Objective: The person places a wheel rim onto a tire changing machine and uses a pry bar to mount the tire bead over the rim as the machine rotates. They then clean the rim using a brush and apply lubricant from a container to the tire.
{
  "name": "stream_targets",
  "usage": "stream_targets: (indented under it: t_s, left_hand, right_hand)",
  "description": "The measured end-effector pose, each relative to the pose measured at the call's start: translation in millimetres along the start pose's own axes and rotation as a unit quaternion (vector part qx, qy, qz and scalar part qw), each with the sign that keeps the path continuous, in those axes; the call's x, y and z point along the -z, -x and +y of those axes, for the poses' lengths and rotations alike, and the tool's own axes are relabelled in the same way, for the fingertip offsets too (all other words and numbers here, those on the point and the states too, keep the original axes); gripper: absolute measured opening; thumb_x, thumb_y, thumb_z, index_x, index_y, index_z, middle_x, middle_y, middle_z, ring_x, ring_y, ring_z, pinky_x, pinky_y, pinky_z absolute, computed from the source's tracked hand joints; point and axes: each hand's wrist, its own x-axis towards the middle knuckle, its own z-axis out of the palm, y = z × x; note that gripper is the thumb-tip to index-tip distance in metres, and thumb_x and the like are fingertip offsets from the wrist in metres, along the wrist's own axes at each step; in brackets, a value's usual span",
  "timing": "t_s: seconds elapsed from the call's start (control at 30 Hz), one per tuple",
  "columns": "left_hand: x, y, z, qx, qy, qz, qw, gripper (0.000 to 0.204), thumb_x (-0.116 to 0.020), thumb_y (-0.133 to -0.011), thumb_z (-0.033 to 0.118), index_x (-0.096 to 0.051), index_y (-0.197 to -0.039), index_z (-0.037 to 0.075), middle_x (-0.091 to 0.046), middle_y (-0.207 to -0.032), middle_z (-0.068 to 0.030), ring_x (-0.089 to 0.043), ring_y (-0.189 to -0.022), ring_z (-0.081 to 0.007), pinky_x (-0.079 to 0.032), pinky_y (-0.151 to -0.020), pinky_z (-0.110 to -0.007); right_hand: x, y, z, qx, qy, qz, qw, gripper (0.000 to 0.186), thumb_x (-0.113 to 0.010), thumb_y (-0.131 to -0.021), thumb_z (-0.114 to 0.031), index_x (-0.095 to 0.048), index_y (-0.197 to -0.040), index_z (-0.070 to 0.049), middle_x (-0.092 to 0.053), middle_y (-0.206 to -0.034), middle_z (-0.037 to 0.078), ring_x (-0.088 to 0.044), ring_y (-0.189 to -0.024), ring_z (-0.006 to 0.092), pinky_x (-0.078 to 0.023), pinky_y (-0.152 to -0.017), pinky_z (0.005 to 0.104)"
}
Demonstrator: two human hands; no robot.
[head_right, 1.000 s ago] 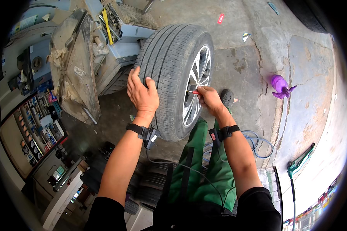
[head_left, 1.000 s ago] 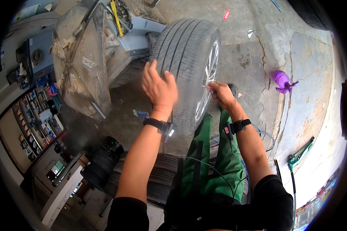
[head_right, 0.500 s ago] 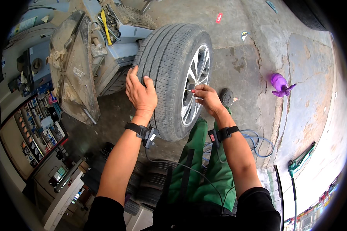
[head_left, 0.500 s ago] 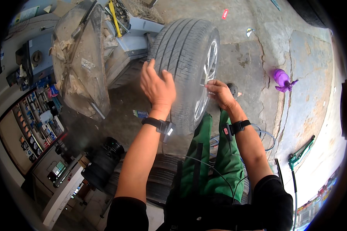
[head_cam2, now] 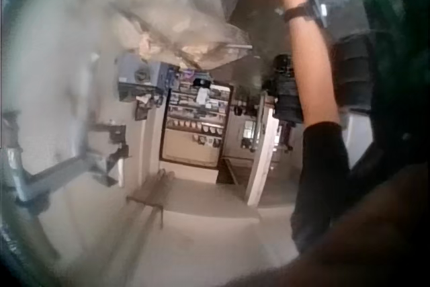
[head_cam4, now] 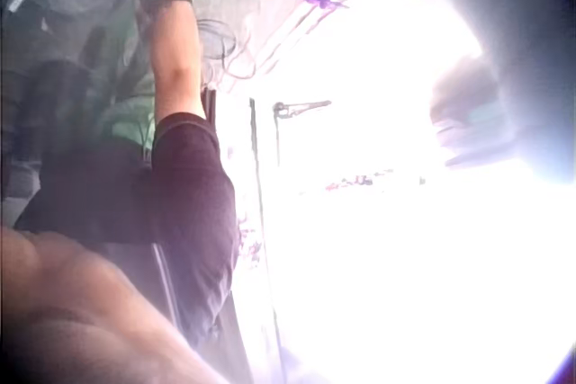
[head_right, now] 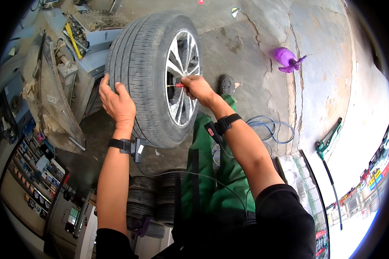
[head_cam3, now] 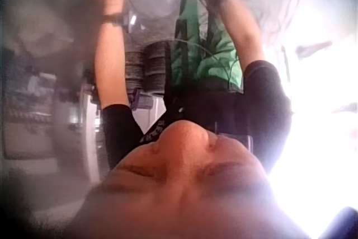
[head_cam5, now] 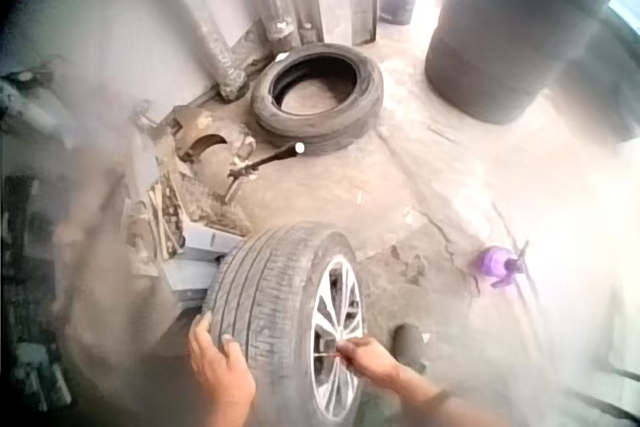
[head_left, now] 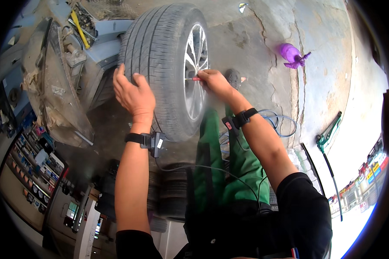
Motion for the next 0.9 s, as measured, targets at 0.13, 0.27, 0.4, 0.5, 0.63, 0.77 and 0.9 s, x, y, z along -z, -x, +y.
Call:
stream_targets:
  t_s: [0.13, 0.27, 0.4, 0.5, 0.63, 0.77, 0.9]
  left_hand:
    - [0, 0, -3, -0.002, 0.008, 0.000, 1.000, 0.052, -0.048, -0.100, 0.034, -0.050, -0.144, 0.007, -0.051, -0.147, -0.0161, -0.048, -0.135, -0.0375, -0.036, -0.111, -0.050]
    - [1, -1, -2, -0.002, 0.011, -0.006, 1.000, 0.052, -0.048, -0.100, 0.035, -0.051, -0.144, 0.007, -0.051, -0.146, -0.0163, -0.049, -0.134, -0.0378, -0.036, -0.110, -0.050]
    - [0, -1, -2, -0.009, 0.016, -0.006, 1.000, 0.052, -0.048, -0.100, 0.035, -0.051, -0.144, 0.007, -0.052, -0.146, -0.0168, -0.049, -0.134, -0.0380, -0.037, -0.110, -0.051]
    - [1, -2, -2, -0.010, 0.015, -0.007, 1.000, 0.052, -0.048, -0.100, 0.035, -0.051, -0.144, 0.006, -0.052, -0.145, -0.0171, -0.049, -0.133, -0.0382, -0.037, -0.110, -0.051]
    - [1, -1, -3, -0.007, 0.014, -0.009, 1.000, 0.052, -0.047, -0.100, 0.035, -0.050, -0.144, 0.006, -0.052, -0.145, -0.0170, -0.049, -0.133, -0.0384, -0.037, -0.109, -0.051]
    - [1, 0, -2, -0.007, 0.016, -0.014, 1.000, 0.052, -0.047, -0.101, 0.035, -0.050, -0.145, 0.007, -0.051, -0.146, -0.0171, -0.049, -0.134, -0.0383, -0.037, -0.110, -0.051]
    - [2, 1, -3, -0.007, 0.011, -0.012, 1.000, 0.052, -0.047, -0.100, 0.035, -0.050, -0.145, 0.007, -0.051, -0.146, -0.0170, -0.049, -0.134, -0.0381, -0.037, -0.110, -0.051]
  right_hand:
    - [-13, 2, 2, 0.069, -0.092, 0.029, 0.993, 0.022, -0.058, -0.101, -0.023, -0.066, -0.097, -0.003, -0.061, -0.082, 0.003, -0.055, -0.061, 0.0114, -0.044, -0.052, 0.0280]
    - [-3, -3, 2, -0.014, -0.030, 0.001, 0.999, 0.014, -0.063, -0.099, -0.015, -0.065, -0.098, -0.001, -0.061, -0.082, 0.002, -0.056, -0.063, 0.0110, -0.045, -0.054, 0.0277]
    - [-4, -9, 12, 0.090, -0.106, -0.007, 0.990, 0.021, -0.063, -0.101, -0.021, -0.064, -0.097, -0.001, -0.060, -0.079, 0.003, -0.054, -0.061, 0.0107, -0.042, -0.051, 0.0277]
    - [-14, -2, 6, 0.085, -0.144, 0.026, 0.986, 0.020, -0.064, -0.100, -0.020, -0.065, -0.098, 0.000, -0.061, -0.080, 0.004, -0.053, -0.061, 0.0103, -0.042, -0.052, 0.0271]
    - [-2, -1, -4, -0.006, -0.037, -0.004, 0.999, 0.018, -0.065, -0.099, -0.017, -0.065, -0.104, 0.000, -0.064, -0.086, 0.004, -0.056, -0.065, 0.0108, -0.047, -0.056, 0.0266]
    - [-2, -15, 16, 0.104, -0.055, -0.010, 0.993, 0.023, -0.062, -0.102, -0.023, -0.065, -0.102, 0.000, -0.063, -0.084, 0.004, -0.055, -0.061, 0.0108, -0.046, -0.052, 0.0267]
    - [-18, -6, 12, 0.059, -0.166, 0.030, 0.984, 0.025, -0.058, -0.104, -0.025, -0.065, -0.098, -0.001, -0.060, -0.079, 0.003, -0.051, -0.057, 0.0104, -0.042, -0.049, 0.0259]
